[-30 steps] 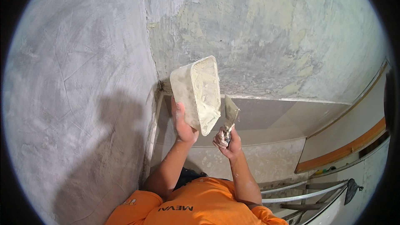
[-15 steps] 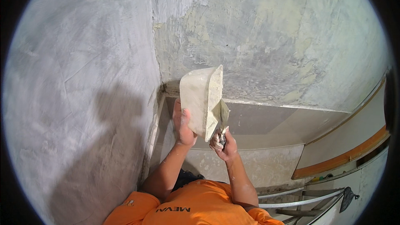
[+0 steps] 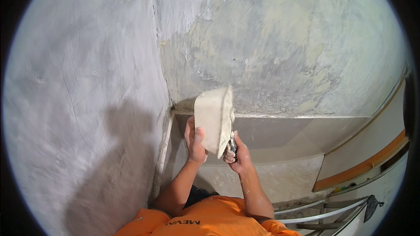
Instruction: The person applies patching compound to a wall using a putty knife, scooping compound from a plastic container and smoothing it over a vertical seam and adjacent wall surfaces.
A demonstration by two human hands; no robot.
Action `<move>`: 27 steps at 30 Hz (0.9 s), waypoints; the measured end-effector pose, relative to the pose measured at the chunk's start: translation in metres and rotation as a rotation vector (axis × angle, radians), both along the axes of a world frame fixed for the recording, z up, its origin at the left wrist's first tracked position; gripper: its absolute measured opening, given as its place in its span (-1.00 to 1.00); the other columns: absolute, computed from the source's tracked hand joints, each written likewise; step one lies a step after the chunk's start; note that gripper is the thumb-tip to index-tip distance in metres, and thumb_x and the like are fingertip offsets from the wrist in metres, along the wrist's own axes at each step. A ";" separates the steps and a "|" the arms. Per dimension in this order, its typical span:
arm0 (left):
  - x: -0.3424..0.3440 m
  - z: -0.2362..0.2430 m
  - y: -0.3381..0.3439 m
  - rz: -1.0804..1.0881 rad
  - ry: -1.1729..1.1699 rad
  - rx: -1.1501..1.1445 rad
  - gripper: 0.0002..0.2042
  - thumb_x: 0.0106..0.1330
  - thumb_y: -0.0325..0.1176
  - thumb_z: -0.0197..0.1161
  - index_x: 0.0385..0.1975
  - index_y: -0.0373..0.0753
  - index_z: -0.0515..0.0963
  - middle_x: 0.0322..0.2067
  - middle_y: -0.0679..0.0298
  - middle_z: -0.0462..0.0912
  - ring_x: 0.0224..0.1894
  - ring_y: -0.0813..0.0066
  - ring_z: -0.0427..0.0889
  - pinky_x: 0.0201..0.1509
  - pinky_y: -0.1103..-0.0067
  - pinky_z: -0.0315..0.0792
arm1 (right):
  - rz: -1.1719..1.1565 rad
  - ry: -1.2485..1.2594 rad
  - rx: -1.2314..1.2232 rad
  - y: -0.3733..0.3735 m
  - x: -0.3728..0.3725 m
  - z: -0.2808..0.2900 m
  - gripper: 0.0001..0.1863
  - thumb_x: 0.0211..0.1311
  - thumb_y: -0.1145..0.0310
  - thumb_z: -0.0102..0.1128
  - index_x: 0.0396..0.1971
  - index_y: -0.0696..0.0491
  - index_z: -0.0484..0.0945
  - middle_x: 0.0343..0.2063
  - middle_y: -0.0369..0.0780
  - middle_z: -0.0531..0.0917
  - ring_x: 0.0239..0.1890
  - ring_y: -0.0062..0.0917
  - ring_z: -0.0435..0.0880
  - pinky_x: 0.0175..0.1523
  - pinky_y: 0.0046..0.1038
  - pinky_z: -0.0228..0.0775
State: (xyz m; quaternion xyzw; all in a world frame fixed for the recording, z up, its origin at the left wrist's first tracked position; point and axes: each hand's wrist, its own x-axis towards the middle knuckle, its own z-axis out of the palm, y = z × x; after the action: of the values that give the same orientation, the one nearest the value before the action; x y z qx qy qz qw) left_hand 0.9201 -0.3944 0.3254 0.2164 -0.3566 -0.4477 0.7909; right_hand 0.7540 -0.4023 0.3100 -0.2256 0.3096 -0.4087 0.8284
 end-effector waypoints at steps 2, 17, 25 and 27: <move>-0.001 -0.003 0.001 -0.050 -0.004 0.002 -0.44 0.39 -0.02 0.24 0.22 -0.27 0.31 0.07 0.18 0.49 0.15 0.34 0.52 0.24 0.39 0.43 | -0.027 0.096 0.031 -0.001 0.003 -0.001 -0.55 0.52 -0.07 0.03 -0.43 0.00 0.48 -0.75 -0.38 0.41 -0.81 -0.67 0.27 -0.67 -0.58 0.06; 0.020 0.036 0.004 -0.083 0.355 0.095 -0.29 0.52 0.18 -0.06 0.47 -0.23 0.15 0.38 0.16 0.33 0.40 0.15 0.34 0.47 0.24 0.21 | -0.311 0.337 -0.601 0.011 -0.004 -0.003 -0.55 0.58 0.06 -0.04 -0.41 0.09 0.56 -0.58 -0.39 0.42 -0.52 -0.69 0.32 -0.39 -0.56 0.11; 0.012 0.028 0.001 -0.014 0.394 0.147 -0.27 0.51 0.22 -0.10 0.47 -0.22 0.15 0.38 0.16 0.34 0.38 0.13 0.37 0.45 0.23 0.27 | -0.416 0.468 -0.702 0.017 0.020 -0.005 -0.60 0.58 0.11 0.00 -0.29 0.14 0.60 -0.54 -0.40 0.46 -0.49 -0.72 0.32 -0.36 -0.58 0.15; 0.012 0.025 0.002 -0.038 0.403 0.132 -0.28 0.51 0.19 -0.06 0.47 -0.22 0.13 0.39 0.15 0.32 0.40 0.14 0.34 0.46 0.23 0.24 | -0.443 0.504 -0.719 0.019 0.025 -0.006 -0.61 0.58 0.12 0.01 -0.28 0.15 0.60 -0.53 -0.40 0.47 -0.49 -0.73 0.33 -0.36 -0.59 0.16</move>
State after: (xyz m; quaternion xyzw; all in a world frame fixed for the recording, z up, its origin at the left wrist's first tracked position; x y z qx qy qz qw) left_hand 0.9320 -0.3926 0.3507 0.1671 -0.1654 -0.5190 0.8218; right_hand 0.7794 -0.3835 0.3041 -0.5180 0.3799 -0.5887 0.4906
